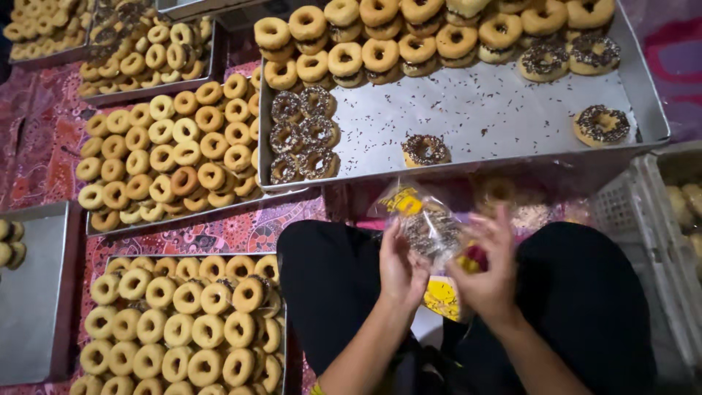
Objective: The person sits on the floor and repeatedly picks donuts from metal trays, places them into small plastic bags, and sets the filled bags aside. The person handles both plain and chocolate-sprinkled donuts.
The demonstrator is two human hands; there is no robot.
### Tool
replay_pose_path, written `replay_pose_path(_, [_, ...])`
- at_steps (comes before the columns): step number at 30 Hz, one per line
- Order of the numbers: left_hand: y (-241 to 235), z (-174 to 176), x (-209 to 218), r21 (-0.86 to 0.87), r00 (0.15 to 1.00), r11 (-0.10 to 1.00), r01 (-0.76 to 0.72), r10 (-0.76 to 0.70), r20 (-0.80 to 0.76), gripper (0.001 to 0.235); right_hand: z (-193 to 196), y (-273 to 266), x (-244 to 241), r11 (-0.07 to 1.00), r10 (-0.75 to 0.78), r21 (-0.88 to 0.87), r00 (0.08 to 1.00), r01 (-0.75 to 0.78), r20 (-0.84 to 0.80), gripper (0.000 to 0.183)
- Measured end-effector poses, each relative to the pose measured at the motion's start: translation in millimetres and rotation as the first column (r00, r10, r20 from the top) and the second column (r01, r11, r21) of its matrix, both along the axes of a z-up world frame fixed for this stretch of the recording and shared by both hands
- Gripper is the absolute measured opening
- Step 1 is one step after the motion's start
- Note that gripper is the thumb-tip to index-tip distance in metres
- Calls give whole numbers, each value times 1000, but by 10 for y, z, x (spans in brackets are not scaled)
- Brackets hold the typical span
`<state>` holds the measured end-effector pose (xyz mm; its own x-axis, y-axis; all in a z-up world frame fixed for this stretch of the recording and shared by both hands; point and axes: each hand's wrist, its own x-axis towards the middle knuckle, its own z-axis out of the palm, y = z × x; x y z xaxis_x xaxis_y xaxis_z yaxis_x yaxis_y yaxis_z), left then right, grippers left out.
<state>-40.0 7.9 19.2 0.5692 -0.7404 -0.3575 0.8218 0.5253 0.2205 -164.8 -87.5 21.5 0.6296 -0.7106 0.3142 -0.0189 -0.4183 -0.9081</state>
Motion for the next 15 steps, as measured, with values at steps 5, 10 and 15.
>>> replay_pose_path(5, [-30, 383, -66, 447, 996, 894, 40, -69, 48, 36, 324, 38, 111, 984, 120, -119, 988, -131, -95, 109])
replay_pose_path(10, [-69, 195, -246, 169, 999, 985, 36, -34, -18, 36, 465, 133, 88, 909, -16, -412, 985, -58, -173, 103])
replay_pose_path(15, [78, -104, -61, 202, 997, 976, 81, -83, 1, 46, 504, 30, 8, 796, -75, -605, 994, 12, -80, 46])
